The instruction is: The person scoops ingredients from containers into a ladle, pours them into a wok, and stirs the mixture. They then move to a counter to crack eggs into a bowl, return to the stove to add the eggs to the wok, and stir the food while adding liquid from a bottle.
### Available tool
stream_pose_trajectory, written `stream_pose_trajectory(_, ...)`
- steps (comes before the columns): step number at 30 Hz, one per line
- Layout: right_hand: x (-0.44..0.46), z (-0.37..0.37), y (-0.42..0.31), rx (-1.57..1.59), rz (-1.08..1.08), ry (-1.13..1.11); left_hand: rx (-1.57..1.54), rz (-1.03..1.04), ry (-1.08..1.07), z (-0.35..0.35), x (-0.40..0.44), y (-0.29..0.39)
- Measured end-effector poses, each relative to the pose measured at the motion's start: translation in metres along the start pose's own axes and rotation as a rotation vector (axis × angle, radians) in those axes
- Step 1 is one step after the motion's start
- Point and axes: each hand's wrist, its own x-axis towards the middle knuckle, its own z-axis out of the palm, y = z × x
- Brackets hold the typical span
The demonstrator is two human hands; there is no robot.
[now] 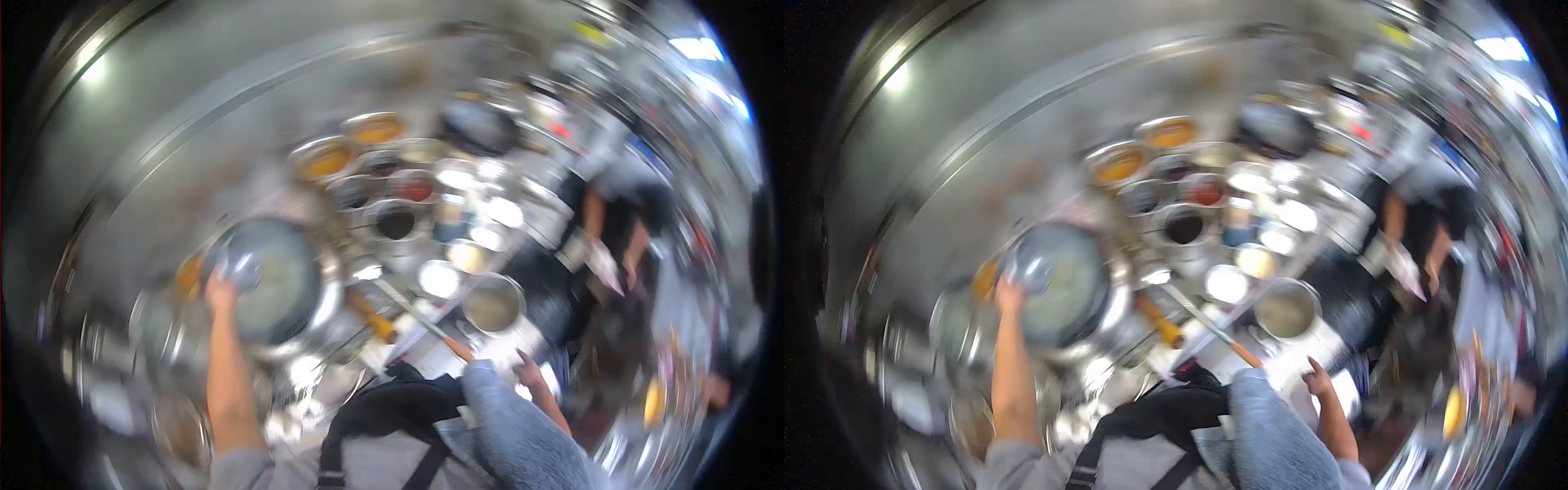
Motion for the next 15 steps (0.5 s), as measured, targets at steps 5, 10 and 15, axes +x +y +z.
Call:
stream_pose_trajectory(5,-0.181,0.029,0.065,0.029,0.284,0.133,-1.251,-0.389,-0.342,0.053,0.014,-0.106)
stream_pose_trajectory(10,-0.347,0.093,0.130,0.154,0.328,0.293,-1.251,-0.196,-0.787,0.035,-0.079,0.097)
stream_pose_trajectory(15,-0.446,0.167,0.189,0.307,0.433,0.370,-1.249,-0.042,-1.328,0.045,-0.322,0.293)
